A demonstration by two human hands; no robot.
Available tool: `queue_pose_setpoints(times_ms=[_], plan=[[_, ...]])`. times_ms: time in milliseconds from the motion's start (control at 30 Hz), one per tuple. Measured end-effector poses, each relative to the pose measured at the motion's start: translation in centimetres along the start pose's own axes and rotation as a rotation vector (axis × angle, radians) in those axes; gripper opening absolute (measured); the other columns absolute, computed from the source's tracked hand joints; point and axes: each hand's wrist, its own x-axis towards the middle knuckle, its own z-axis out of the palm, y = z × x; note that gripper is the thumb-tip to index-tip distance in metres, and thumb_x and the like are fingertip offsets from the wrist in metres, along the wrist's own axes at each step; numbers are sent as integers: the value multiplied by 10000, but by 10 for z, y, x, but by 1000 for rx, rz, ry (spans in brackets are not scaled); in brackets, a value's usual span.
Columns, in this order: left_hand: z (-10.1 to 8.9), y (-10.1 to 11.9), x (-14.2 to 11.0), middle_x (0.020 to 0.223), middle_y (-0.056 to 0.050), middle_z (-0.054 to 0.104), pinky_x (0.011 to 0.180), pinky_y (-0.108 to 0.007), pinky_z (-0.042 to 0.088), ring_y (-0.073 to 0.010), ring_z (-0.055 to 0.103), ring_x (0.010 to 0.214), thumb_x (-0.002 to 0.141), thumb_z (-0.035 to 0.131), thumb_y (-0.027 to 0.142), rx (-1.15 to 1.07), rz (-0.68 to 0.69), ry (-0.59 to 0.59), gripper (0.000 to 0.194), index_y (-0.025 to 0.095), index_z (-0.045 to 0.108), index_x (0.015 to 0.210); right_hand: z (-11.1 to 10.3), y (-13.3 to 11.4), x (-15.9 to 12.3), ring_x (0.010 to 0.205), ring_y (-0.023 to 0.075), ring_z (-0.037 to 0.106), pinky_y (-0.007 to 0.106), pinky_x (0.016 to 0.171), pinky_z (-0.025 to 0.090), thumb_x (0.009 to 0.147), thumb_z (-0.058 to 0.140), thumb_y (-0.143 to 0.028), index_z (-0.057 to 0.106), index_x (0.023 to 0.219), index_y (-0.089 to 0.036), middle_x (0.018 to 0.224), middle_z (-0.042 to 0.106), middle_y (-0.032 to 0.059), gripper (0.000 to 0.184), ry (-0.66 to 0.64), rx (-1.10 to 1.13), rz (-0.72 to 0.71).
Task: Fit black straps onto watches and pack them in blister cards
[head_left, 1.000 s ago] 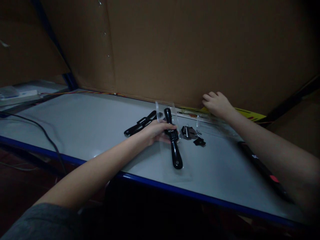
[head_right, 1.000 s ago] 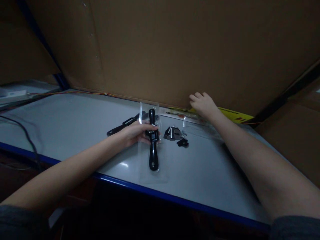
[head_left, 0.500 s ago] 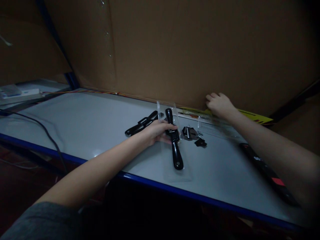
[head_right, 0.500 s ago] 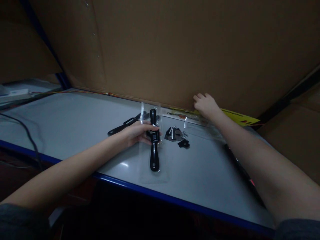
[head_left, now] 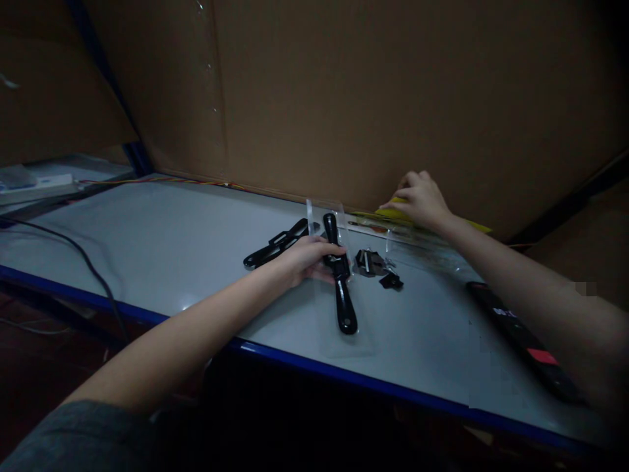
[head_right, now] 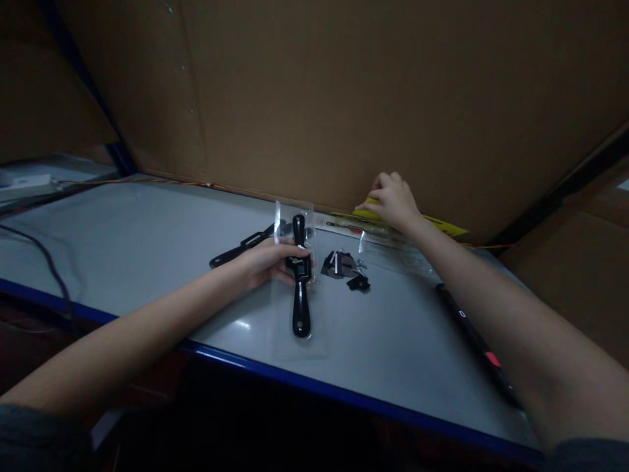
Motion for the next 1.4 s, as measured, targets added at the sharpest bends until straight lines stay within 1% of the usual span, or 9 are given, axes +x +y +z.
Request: queue_pose_setpoints(times_ms=[300,500,633,700,800,967,1067,1200,1400], plan=[[-1,-2,3,843,-119,659,532,-287,511,-158,639,599,763,620,190,-62,16,0,151,84,573,858,-54,-23,11,639,143,528,278,571,250,930,275,-482,596,1028,-121,770,660,104,493,242,-106,177],[0,-1,1,841,-143,667,612,-288,537,-187,659,709,757,638,214,-196,-15,13,197,64,610,883,-104,-38,20,598,103,525,242,539,308,935,300,-449,588,992,-128,757,631,68,435,665,34,125],[0,1,-1,858,-144,666,661,-299,544,-183,658,739,732,655,181,-229,-7,2,233,55,611,922,-119,-54,20,604,91,534,228,541,332,931,343,-414,595,979,-128,778,629,54,384,784,115,57],[0,1,0,855,-142,666,658,-288,541,-177,657,737,726,638,134,-220,3,11,222,47,609,928,-121,-64,15,603,96,549,235,555,343,926,361,-414,608,962,-136,765,642,48,373,749,121,-3],[0,1,1,857,-139,667,656,-281,539,-163,653,717,733,611,106,-206,14,43,195,46,600,919,-122,-77,1,678,127,602,259,624,385,905,416,-412,640,943,-178,762,676,40,326,589,89,-150],[1,3,1,841,-116,664,667,-291,538,-140,639,686,730,617,104,-208,103,120,141,71,582,863,-126,-92,-42,927,173,626,326,801,440,873,487,-354,640,1040,-308,1022,692,1,231,263,161,-365],[1,5,-1,825,-99,656,669,-317,539,-150,633,698,718,628,113,-228,221,197,158,89,568,862,-122,-97,-69,908,188,641,350,801,460,855,516,-296,651,1028,-324,1020,693,-6,220,200,251,-375],[0,8,-3,798,-76,650,679,-345,539,-166,631,705,721,607,150,-266,341,296,125,120,557,831,-103,-105,-94,854,189,654,346,764,478,838,545,-263,670,1000,-283,964,707,16,206,158,410,-407],[-2,13,-5,721,-64,645,622,-326,511,-161,617,610,720,582,226,-219,315,274,131,115,577,790,-77,-115,-111,1029,216,593,443,922,394,914,380,-331,612,1097,-266,1107,660,38,303,-80,620,-414]])
